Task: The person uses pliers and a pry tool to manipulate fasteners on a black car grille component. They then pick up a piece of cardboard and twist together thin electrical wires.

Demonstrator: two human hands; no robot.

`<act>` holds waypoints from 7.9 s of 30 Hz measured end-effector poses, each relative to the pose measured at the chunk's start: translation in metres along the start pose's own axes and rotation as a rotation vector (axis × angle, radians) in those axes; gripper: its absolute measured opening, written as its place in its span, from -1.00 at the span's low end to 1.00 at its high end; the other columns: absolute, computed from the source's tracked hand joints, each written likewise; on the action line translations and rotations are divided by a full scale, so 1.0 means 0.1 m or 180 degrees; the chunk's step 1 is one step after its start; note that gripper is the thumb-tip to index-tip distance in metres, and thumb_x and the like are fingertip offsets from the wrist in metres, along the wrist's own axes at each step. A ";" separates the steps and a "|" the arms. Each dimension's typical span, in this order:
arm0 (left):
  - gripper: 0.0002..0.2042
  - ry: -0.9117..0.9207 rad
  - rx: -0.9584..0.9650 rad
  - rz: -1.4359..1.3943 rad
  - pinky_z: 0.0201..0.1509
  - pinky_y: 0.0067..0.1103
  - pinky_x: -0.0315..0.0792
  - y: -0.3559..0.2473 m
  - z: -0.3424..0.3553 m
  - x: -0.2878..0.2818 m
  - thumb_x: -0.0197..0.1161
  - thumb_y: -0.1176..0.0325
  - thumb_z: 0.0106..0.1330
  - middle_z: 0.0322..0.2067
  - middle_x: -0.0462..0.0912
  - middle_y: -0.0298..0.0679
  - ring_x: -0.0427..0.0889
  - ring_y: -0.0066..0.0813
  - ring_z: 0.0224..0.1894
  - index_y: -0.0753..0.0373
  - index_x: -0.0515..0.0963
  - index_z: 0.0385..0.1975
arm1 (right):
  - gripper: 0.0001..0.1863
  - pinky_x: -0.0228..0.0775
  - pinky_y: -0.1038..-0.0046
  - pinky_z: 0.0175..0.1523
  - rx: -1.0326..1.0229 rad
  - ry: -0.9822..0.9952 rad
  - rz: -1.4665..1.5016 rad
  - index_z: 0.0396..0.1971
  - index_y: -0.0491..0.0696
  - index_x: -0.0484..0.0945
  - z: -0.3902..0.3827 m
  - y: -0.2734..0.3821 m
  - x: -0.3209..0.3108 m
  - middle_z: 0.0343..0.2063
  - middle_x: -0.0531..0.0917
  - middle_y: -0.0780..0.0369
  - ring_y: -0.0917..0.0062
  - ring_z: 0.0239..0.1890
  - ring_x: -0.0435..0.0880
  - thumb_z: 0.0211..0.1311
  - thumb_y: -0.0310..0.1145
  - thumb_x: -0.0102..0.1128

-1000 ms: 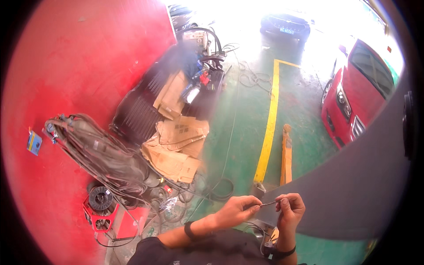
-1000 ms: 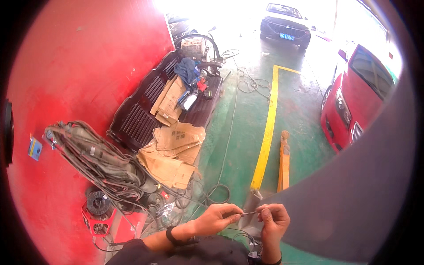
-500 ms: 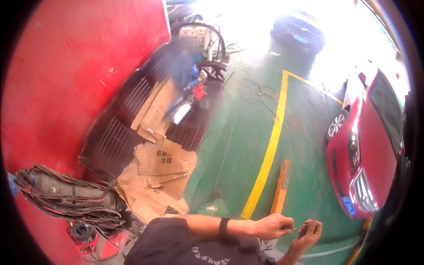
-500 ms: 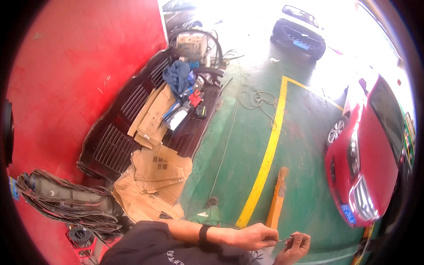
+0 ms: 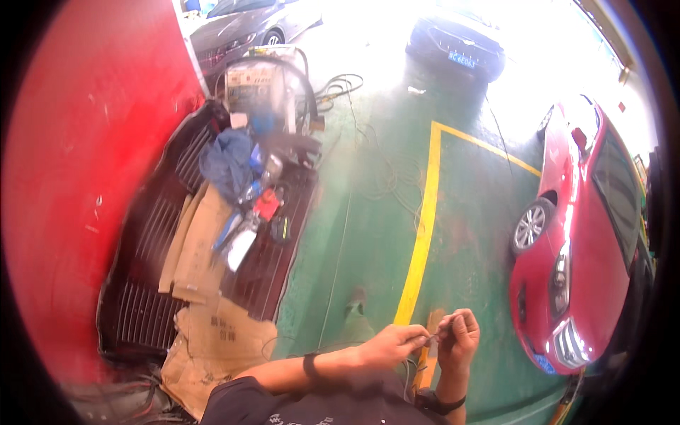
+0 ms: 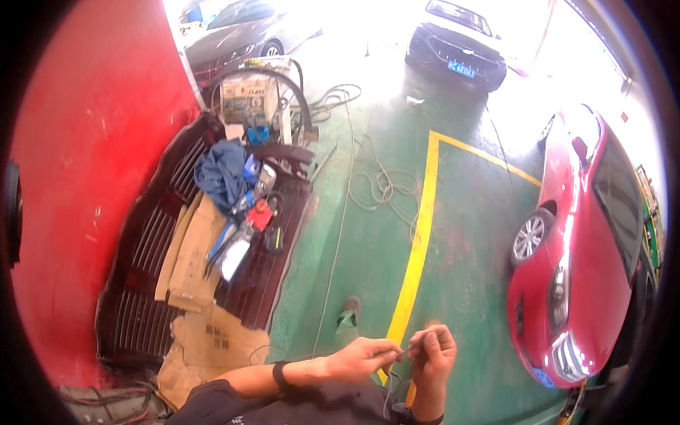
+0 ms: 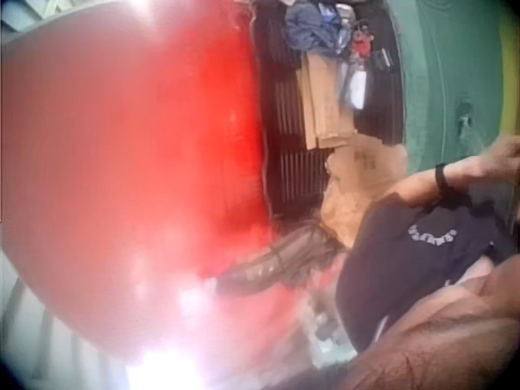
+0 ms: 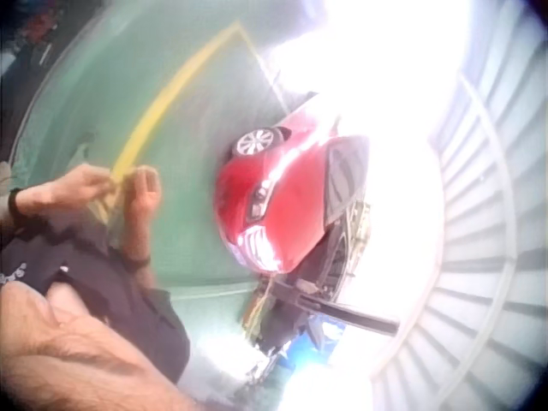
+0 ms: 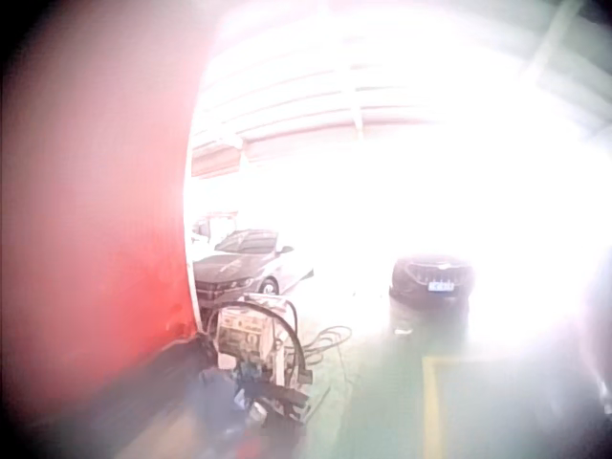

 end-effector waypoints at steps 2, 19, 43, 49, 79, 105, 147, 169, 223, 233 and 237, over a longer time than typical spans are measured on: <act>-0.77 -0.0235 -0.0091 -0.0069 -0.17 -0.57 0.49 -0.13 0.46 -0.55 0.10 0.31 0.51 -0.34 0.64 -0.30 0.57 -0.59 -0.29 0.33 0.56 -0.06 | -0.90 0.47 0.56 -0.37 0.0122 0.0114 -0.0046 -0.26 -0.15 0.52 0.69 -0.01 0.21 -0.41 0.71 0.13 0.58 -0.52 0.59 0.43 -0.42 0.12; -0.84 -0.1379 0.0174 0.0607 -0.35 -0.69 0.41 -1.31 3.73 -4.26 0.38 0.34 0.31 -0.39 0.67 -0.37 0.50 -0.73 -0.42 0.28 0.68 -0.22 | -0.91 0.53 0.59 -0.26 -0.0328 0.0735 -0.2354 -0.30 -0.24 0.70 5.56 -0.14 1.64 -0.43 0.75 0.21 0.62 -0.41 0.69 0.24 -0.54 0.33; -0.72 -0.0937 -0.0353 0.0543 -0.13 -0.55 0.51 -3.03 9.17 -8.32 0.12 0.20 0.50 -0.39 0.67 -0.28 0.63 -0.57 -0.30 0.24 0.61 -0.02 | -0.89 0.54 0.54 -0.26 0.0130 0.0893 -0.1030 -0.26 -0.24 0.62 12.68 0.11 2.99 -0.39 0.73 0.15 0.57 -0.40 0.67 0.33 -0.50 0.25; -0.72 -0.1114 -0.0304 0.0231 -0.12 -0.58 0.51 -3.36 10.31 -9.35 0.11 0.23 0.50 -0.36 0.67 -0.29 0.63 -0.57 -0.28 0.30 0.61 -0.06 | -0.90 0.57 0.51 -0.24 0.0491 0.1067 -0.0734 -0.23 -0.22 0.57 14.36 0.04 3.42 -0.35 0.75 0.11 0.54 -0.39 0.69 0.30 -0.56 0.26; -0.72 -0.1497 -0.0150 0.0284 -0.04 -0.55 0.52 -5.36 16.71 -15.81 0.25 0.26 0.42 -0.20 0.73 -0.25 0.65 -0.56 -0.18 0.27 0.60 0.01 | -0.85 0.59 0.54 -0.16 0.0357 0.1514 -0.1881 -0.27 -0.22 0.63 23.49 -0.48 6.14 -0.39 0.76 0.21 0.61 -0.33 0.72 0.31 -0.43 0.30; -0.78 -0.1942 0.0306 0.0836 -0.04 -0.58 0.54 -7.13 20.59 -22.90 0.26 0.34 0.40 -0.20 0.74 -0.20 0.69 -0.52 -0.16 0.31 0.65 -0.07 | -0.89 0.52 0.57 -0.12 0.0119 0.1784 -0.1629 -0.31 -0.20 0.69 30.59 -2.08 9.79 -0.36 0.75 0.23 0.64 -0.29 0.68 0.24 -0.47 0.36; -0.85 -0.1105 0.0536 0.1247 -0.33 -0.63 0.47 -10.36 28.24 -33.12 0.37 0.36 0.32 -0.33 0.72 -0.26 0.57 -0.58 -0.44 0.26 0.69 -0.21 | -0.89 0.54 0.59 -0.30 -0.0990 0.1106 -0.2224 -0.33 -0.17 0.69 42.19 -3.30 14.71 -0.48 0.75 0.23 0.67 -0.46 0.68 0.15 -0.51 0.42; -0.90 -0.0396 0.0462 0.1250 -0.25 -0.62 0.50 -11.90 32.74 -37.59 0.36 0.55 0.26 -0.43 0.72 -0.21 0.65 -0.57 -0.37 0.39 0.65 -0.27 | -0.91 0.51 0.51 -0.36 -0.1099 0.0360 -0.2332 -0.29 -0.17 0.64 48.07 -3.50 16.57 -0.46 0.68 0.21 0.59 -0.48 0.64 0.24 -0.50 0.30; -0.84 -0.1406 0.0617 0.2152 -0.39 -0.43 0.43 -14.69 42.26 -46.30 0.40 0.27 0.23 -0.46 0.65 -0.17 0.58 -0.26 -0.47 0.23 0.68 -0.35 | -0.88 0.49 0.57 -0.42 -0.1123 0.1322 -0.2283 -0.38 -0.10 0.72 61.30 -4.18 19.53 -0.47 0.74 0.20 0.60 -0.55 0.65 0.12 -0.41 0.48; -0.84 -0.1685 0.1000 0.1400 -0.18 -0.39 0.46 -14.90 43.26 -48.67 0.17 0.39 0.43 -0.34 0.62 -0.12 0.59 -0.16 -0.28 0.29 0.60 -0.13 | -0.89 0.54 0.58 -0.26 -0.0494 0.1744 -0.2199 -0.40 -0.19 0.62 63.69 -5.05 20.99 -0.46 0.73 0.22 0.63 -0.42 0.68 0.13 -0.57 0.41; -0.84 -0.1691 0.0906 0.1267 -0.17 -0.37 0.45 -15.12 43.49 -49.88 0.14 0.37 0.45 -0.33 0.61 -0.12 0.58 -0.16 -0.26 0.28 0.58 -0.13 | -0.90 0.53 0.52 -0.27 -0.0201 0.1451 -0.1757 -0.36 -0.21 0.56 64.51 -5.48 21.86 -0.48 0.68 0.20 0.57 -0.44 0.65 0.21 -0.56 0.33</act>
Point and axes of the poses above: each hand's wrist, its own z-axis towards the middle knuckle, its own x-axis out of the palm, y = z × x, the point moved 4 cm from there along z, towards the middle knuckle
